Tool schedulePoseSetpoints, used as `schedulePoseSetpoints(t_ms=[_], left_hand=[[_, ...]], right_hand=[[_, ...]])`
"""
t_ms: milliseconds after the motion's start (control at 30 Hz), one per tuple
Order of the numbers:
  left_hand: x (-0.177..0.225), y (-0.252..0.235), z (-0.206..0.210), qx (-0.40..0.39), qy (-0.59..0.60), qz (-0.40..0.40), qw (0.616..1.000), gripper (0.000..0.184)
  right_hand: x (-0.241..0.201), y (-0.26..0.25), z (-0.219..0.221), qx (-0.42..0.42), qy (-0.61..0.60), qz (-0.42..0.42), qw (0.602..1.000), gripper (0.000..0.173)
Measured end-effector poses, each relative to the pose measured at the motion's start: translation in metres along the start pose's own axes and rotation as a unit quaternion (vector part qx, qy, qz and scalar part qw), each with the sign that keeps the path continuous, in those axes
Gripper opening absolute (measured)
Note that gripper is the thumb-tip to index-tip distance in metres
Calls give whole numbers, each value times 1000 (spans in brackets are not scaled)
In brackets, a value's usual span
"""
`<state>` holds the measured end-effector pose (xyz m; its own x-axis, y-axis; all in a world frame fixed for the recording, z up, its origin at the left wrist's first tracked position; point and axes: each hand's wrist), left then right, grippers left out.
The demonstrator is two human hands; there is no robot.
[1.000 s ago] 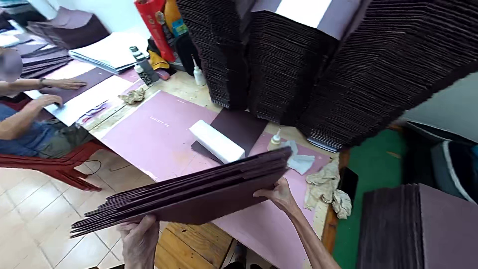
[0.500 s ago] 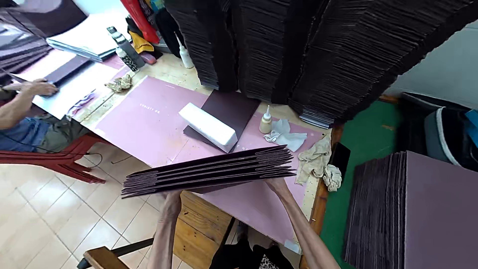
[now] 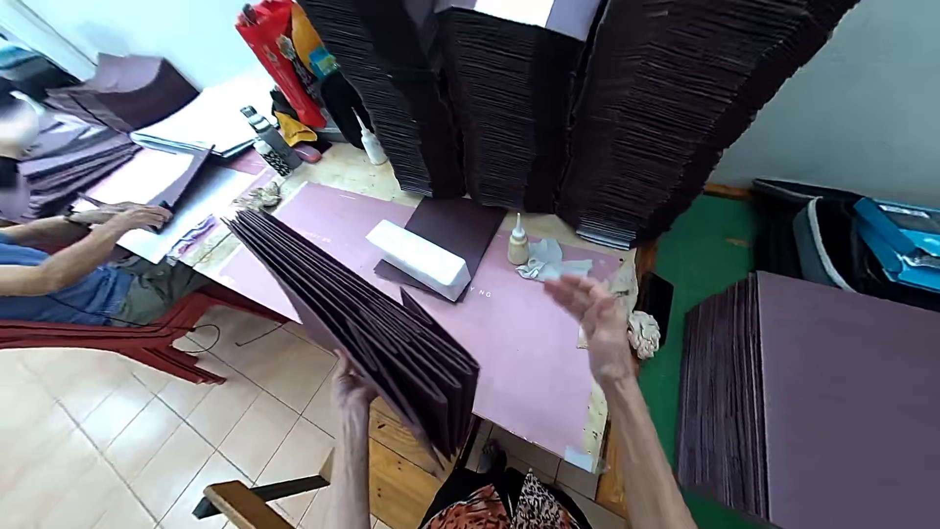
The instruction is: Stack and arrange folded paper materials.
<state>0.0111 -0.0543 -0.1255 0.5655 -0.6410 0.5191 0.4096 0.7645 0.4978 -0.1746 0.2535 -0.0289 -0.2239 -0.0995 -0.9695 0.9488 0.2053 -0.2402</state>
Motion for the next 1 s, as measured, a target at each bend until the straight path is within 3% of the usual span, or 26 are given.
schedulePoseSetpoints(t_ms=[100,200,267,400,667,867,933,1000], left_hand=[[-1,62,44,152,-29,-48,987,24],[-21,35,23,142,-14,-87,986,27],[-32,9,9,138,-1,-127,982,32],[-46,14,9,162,-3,-156,974,29],[-60,40,19,117,-18,-152,981,27],[-67,47,20,85,-6,-174,981,30],[-65,60,25,69,-20,-163,984,32],[-55,107,39,28,-120,-71,990,29]], right_hand=[[-15,46,41,-86,-61,-49,993,97],[-37,71,71,-119,-101,-158,975,90],[-50,79,81,-83,-65,-239,965,76],[-62,90,89,30,43,-331,942,54],[-69,99,82,58,89,-371,922,63],[-74,104,75,86,115,-388,911,49],[-72,106,72,79,102,-380,916,59],[-70,112,71,71,83,-358,927,85]])
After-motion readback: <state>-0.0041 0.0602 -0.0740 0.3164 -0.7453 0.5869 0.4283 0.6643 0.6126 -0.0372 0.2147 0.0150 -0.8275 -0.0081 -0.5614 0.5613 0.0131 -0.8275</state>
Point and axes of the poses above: each hand's wrist, its own y-axis away from the middle knuckle, its own z-axis out of the palm, x = y × z, and after that the axes turned 12 degrees about x, right-handed
